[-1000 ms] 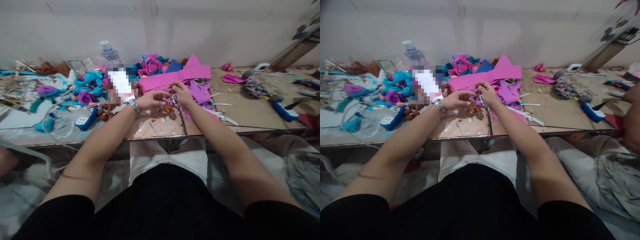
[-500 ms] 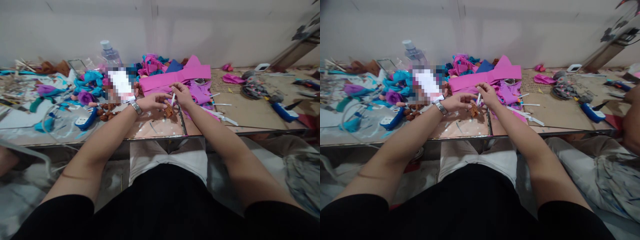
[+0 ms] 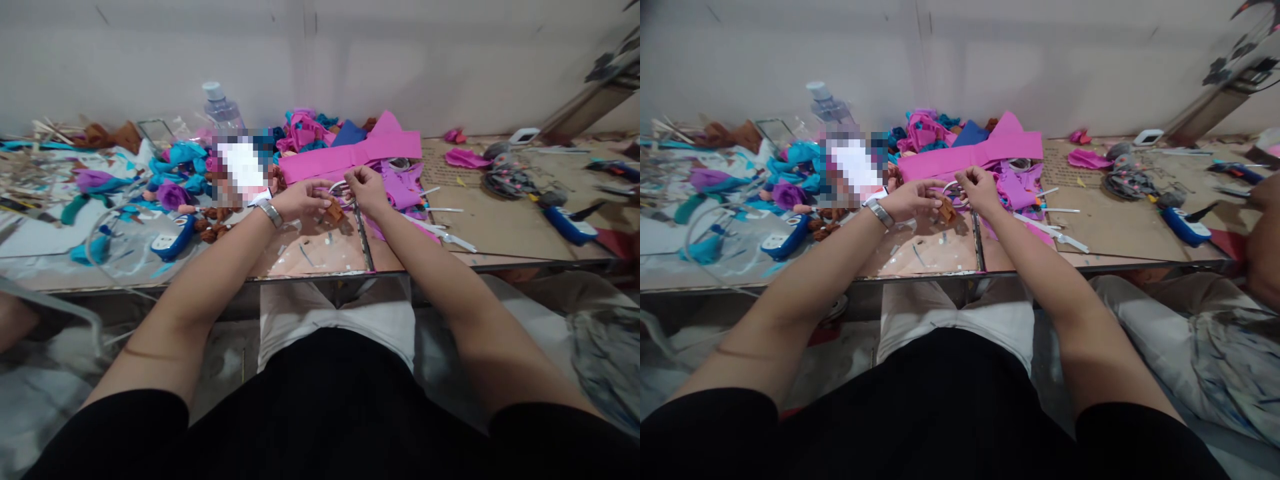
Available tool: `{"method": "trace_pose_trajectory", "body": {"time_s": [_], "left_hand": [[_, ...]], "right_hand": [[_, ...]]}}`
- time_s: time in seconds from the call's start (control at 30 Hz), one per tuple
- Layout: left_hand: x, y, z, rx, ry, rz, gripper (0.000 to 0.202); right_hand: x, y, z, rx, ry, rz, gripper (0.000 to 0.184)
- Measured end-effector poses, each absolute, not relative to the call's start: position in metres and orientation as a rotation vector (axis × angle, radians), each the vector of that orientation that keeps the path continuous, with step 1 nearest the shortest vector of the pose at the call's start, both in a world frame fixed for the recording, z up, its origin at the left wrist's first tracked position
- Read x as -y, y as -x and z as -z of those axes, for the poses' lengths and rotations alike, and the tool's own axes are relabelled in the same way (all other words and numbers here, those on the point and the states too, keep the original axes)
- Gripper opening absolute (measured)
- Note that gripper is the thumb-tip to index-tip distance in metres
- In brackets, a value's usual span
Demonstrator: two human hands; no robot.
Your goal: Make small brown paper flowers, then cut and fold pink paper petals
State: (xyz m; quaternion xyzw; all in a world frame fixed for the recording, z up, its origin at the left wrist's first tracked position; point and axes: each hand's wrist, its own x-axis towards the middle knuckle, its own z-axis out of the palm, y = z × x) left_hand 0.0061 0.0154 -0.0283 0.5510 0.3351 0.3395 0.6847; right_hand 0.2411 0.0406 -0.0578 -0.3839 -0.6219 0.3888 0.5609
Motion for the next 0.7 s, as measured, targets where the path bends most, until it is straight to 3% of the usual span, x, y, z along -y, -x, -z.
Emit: {"method": "trace_pose_trajectory", "body": {"time_s": [0.7], "left_hand": [[-0.0136,-0.0053,0.0283,-0.680,-1.270,-0.823,0.084]], "right_hand": [[-0.0311,-0.2316,0.0545,1.397,0.804,-1.194,0.057]]}}
